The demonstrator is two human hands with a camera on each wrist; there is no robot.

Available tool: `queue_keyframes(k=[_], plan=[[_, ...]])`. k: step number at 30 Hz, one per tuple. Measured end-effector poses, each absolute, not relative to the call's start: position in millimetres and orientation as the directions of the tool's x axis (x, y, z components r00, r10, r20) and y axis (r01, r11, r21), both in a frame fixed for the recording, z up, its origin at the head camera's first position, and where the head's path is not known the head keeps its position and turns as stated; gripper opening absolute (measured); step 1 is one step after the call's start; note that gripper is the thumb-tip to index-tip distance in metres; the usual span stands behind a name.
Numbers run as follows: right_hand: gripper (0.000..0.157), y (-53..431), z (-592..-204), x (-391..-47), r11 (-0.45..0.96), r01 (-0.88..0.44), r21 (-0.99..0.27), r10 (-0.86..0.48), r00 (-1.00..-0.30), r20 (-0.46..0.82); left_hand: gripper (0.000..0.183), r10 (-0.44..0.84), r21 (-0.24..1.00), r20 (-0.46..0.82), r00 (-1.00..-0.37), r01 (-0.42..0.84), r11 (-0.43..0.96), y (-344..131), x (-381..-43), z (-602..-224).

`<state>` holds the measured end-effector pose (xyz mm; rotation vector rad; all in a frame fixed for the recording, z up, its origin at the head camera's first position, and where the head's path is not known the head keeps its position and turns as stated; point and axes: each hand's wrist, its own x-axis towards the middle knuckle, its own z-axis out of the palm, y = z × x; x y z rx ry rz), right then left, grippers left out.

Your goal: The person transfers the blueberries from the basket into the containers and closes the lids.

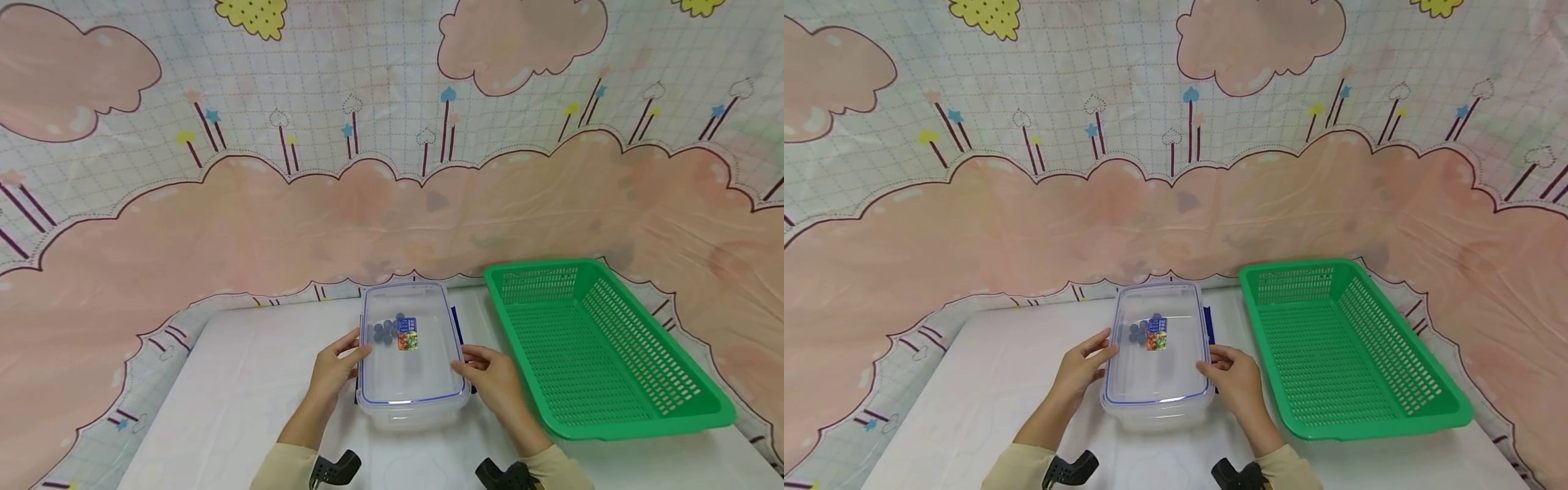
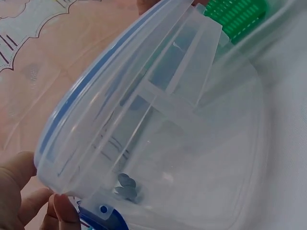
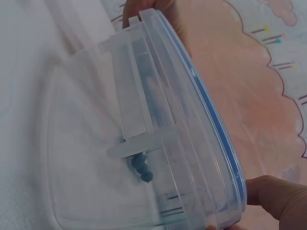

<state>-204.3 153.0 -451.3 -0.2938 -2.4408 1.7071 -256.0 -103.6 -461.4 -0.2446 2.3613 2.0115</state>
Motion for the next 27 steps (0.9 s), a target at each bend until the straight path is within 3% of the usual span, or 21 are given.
queue_keyframes(k=[27], plan=[[0.038,155.0,-455.0,-206.0,0.312,0.093,-0.946,0.223,-0.974,-0.022,0.048,-0.137,0.962,-0.101,-0.985,-0.132,0.238,-102.7,-258.8,-466.6]])
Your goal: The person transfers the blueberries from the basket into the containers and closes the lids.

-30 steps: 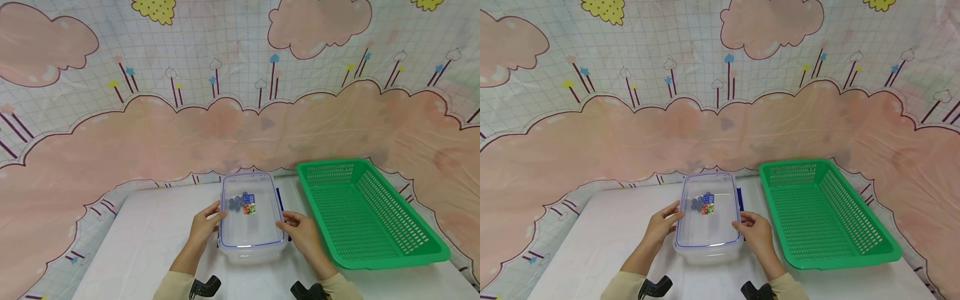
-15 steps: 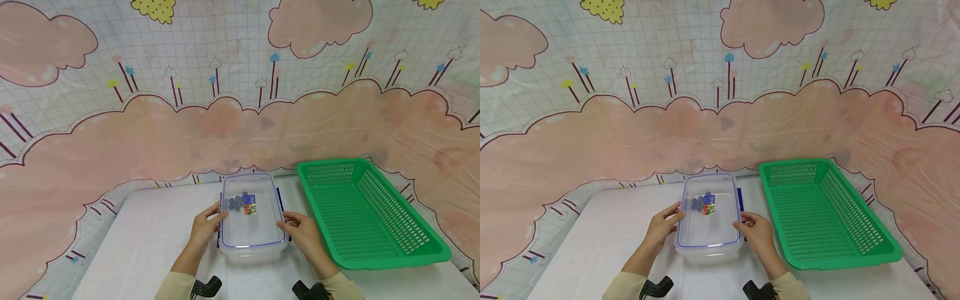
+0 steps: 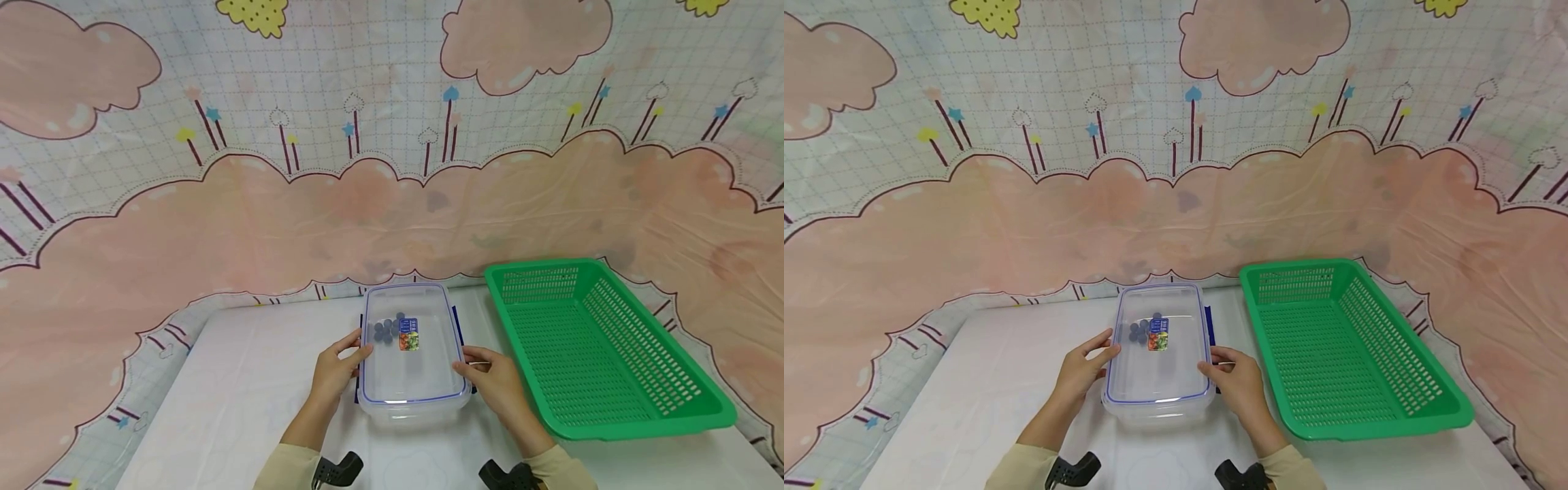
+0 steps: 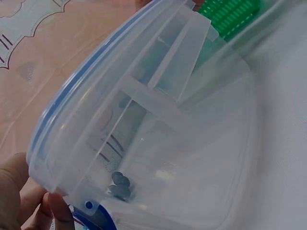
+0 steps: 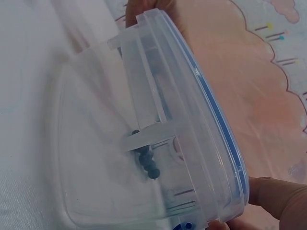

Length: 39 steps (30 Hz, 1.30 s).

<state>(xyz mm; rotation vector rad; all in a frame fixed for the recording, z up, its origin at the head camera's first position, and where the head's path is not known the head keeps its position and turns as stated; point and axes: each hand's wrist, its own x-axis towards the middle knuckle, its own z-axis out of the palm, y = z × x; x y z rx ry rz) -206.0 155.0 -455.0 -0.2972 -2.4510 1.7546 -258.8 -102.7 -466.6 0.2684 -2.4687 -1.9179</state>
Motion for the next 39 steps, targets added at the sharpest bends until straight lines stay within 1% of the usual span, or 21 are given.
queue_keyframes(k=[13,24,32,39], plan=[[0.04,155.8,-459.7,-202.6,0.316,0.094,-0.944,0.223,-0.974,-0.022,0.047,-0.134,0.967,-0.103,-0.986,-0.131,0.22,-104.7,-255.5,-471.7],[0.038,154.2,-463.6,-205.3,0.299,0.081,-0.951,0.224,-0.975,-0.013,0.047,-0.162,0.966,-0.076,-0.984,-0.113,0.235,-104.3,-255.5,-471.1],[0.038,153.9,-463.7,-205.3,0.277,0.079,-0.958,0.223,-0.975,-0.016,0.049,-0.184,0.971,-0.101,-0.978,-0.138,0.197,-102.5,-254.1,-469.9],[0.037,157.7,-466.6,-202.8,0.275,0.093,-0.957,0.239,-0.971,-0.026,0.046,-0.198,0.972,-0.13,-0.972,-0.165,0.169,-97.6,-252.5,-474.8]])
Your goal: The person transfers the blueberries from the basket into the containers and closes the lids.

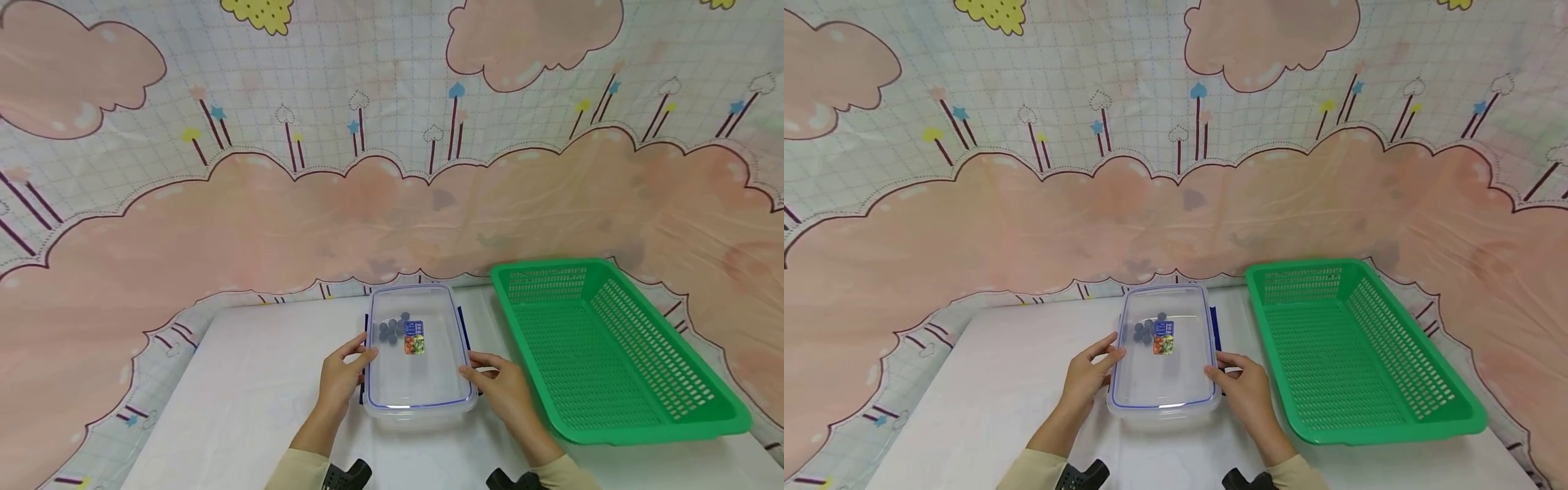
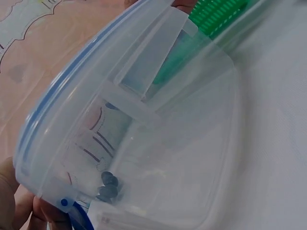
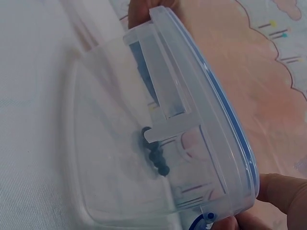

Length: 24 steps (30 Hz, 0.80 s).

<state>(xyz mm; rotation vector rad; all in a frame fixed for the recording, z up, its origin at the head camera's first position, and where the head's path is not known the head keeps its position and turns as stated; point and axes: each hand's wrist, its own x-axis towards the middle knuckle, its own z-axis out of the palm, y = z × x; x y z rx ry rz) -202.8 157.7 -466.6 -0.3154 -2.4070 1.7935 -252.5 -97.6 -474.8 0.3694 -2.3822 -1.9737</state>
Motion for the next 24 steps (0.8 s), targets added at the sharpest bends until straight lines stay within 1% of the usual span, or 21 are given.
queue_keyframes(k=[10,13,16,21,24], plan=[[0.036,157.8,-466.4,-201.5,0.24,0.085,-0.967,0.236,-0.971,-0.027,0.048,-0.169,0.962,-0.133,-0.977,-0.168,0.216,-100.7,-251.4,-470.3],[0.038,157.4,-466.7,-201.5,0.235,0.088,-0.968,0.236,-0.971,-0.031,0.05,-0.144,0.96,-0.127,-0.981,-0.158,0.23,-103.3,-252.3,-468.6],[0.04,157.9,-467.7,-200.6,0.256,0.099,-0.962,0.247,-0.968,-0.035,0.052,-0.127,0.967,-0.123,-0.984,-0.148,0.208,-107.2,-252.1,-469.4],[0.049,160.6,-470.9,-198.3,0.315,0.118,-0.942,0.27,-0.962,-0.031,0.059,-0.134,0.971,-0.15,-0.98,-0.171,0.166,-115.8,-246.4,-477.0],[0.06,162.1,-472.6,-198.2,0.327,0.148,-0.933,0.257,-0.964,-0.063,0.066,-0.089,0.96,-0.195,-0.977,-0.209,0.184,-117.7,-241.7,-482.7]])
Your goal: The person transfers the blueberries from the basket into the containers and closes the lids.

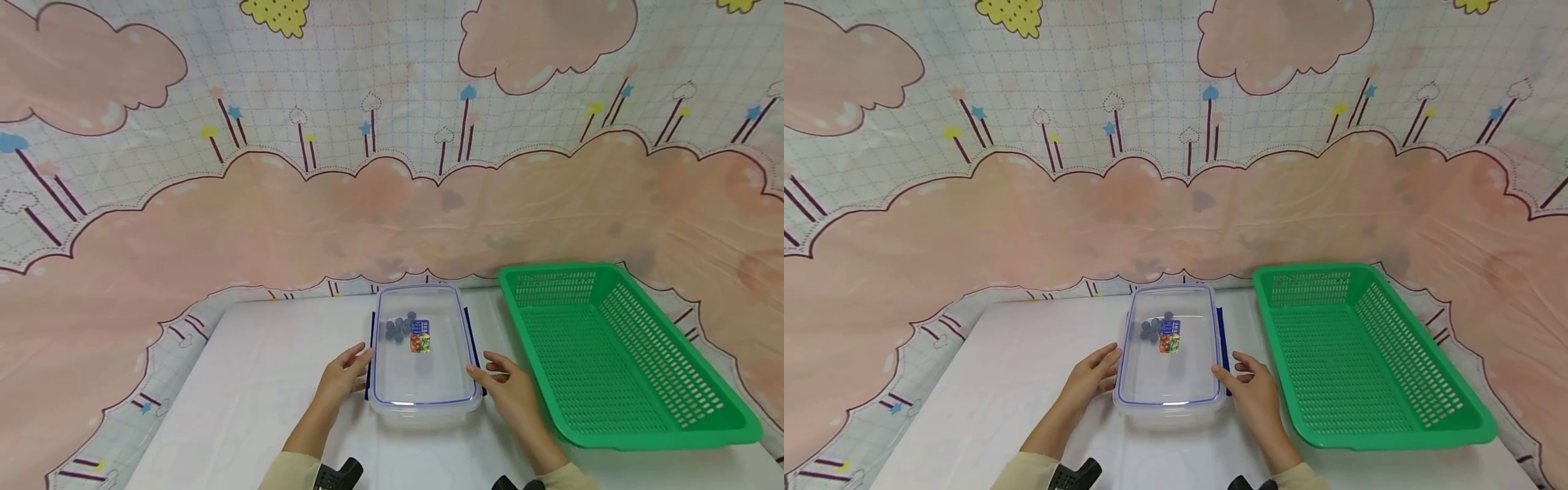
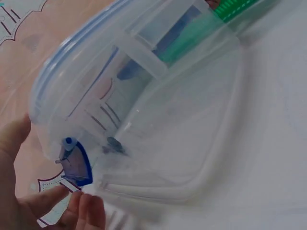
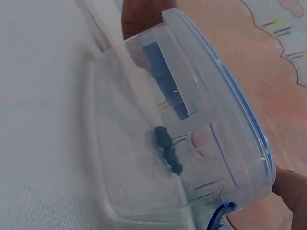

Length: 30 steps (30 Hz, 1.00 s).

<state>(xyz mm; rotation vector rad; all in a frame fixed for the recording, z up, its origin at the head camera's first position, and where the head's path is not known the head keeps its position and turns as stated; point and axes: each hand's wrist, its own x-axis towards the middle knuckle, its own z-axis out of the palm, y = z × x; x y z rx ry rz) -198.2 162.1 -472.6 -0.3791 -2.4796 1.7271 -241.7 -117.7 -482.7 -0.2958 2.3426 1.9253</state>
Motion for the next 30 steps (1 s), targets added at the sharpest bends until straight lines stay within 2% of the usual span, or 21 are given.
queue_keyframes(k=[4,9,17,23,30], plan=[[0.073,163.2,-472.4,-198.9,0.309,0.197,-0.93,0.19,-0.971,-0.143,0.07,-0.039,0.953,-0.227,-0.973,-0.23,0.196,-115.4,-239.2,-487.3],[0.077,162.4,-472.0,-199.4,0.276,0.228,-0.934,0.158,-0.969,-0.19,0.069,-0.102,0.957,-0.193,-0.976,-0.21,0.199,-113.2,-238.1,-486.9],[0.074,160.6,-470.6,-199.4,0.244,0.203,-0.948,0.201,-0.967,-0.156,0.07,-0.183,0.947,-0.107,-0.977,-0.156,0.28,-112.0,-235.4,-478.6],[0.073,160.3,-469.7,-201.0,0.245,0.172,-0.954,0.232,-0.966,-0.115,0.066,-0.177,0.938,-0.042,-0.983,-0.1,0.333,-107.2,-233.6,-471.1],[0.066,159.6,-468.6,-204.6,0.257,0.124,-0.958,0.227,-0.972,-0.064,0.064,-0.15,0.94,-0.06,-0.987,-0.106,0.324,-105.5,-237.2,-470.3]])
